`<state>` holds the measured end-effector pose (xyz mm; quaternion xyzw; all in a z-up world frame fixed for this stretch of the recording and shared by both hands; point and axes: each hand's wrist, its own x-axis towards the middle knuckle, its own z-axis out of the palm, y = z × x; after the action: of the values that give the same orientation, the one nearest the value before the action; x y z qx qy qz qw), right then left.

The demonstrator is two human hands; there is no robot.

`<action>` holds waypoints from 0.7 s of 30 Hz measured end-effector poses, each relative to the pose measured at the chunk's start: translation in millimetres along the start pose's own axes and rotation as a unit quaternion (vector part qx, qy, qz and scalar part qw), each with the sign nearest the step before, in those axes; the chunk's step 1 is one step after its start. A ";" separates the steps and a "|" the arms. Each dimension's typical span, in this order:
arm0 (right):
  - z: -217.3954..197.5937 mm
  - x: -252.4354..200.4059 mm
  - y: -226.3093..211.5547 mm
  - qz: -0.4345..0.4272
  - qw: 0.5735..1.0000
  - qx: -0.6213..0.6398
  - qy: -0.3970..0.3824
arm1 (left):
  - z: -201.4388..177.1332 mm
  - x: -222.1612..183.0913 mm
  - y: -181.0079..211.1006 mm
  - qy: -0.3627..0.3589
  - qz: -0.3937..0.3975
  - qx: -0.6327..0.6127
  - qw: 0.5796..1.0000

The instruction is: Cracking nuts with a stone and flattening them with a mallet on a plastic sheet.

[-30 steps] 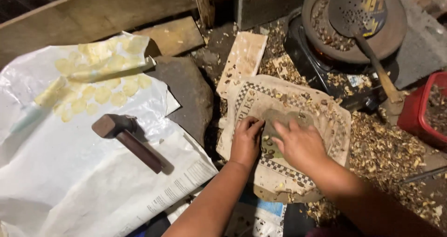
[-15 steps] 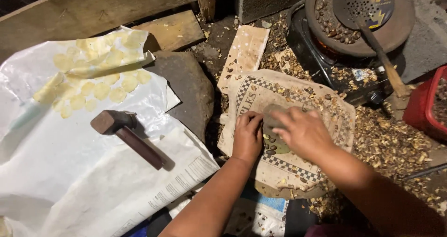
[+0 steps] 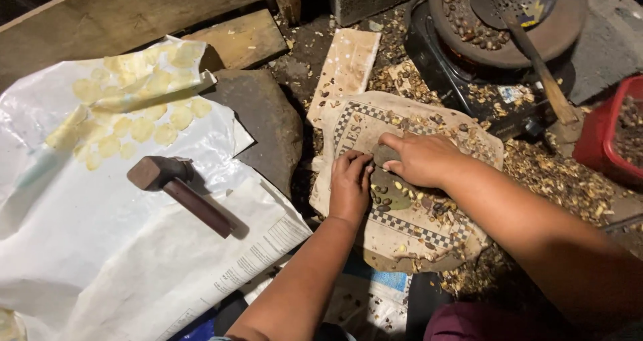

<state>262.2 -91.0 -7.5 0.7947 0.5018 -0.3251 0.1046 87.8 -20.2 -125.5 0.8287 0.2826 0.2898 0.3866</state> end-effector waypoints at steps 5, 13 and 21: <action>22.5 -26.1 -6.3 -0.009 0.996 -0.025 0.082 | -4.6 0.2 3.6 -0.005 -0.008 0.005 1.000; 34.5 -45.4 -12.0 0.088 0.979 0.122 0.134 | -10.4 -4.3 16.4 -0.045 -0.041 0.021 0.998; 8.2 -46.0 -41.3 0.037 0.981 0.089 0.169 | -33.7 -14.3 10.8 -0.033 0.001 0.041 0.999</action>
<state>209.9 -109.0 21.4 0.8625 0.4512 -0.2255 -0.0404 57.3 -19.9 -102.6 0.8531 0.2810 0.2510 0.3610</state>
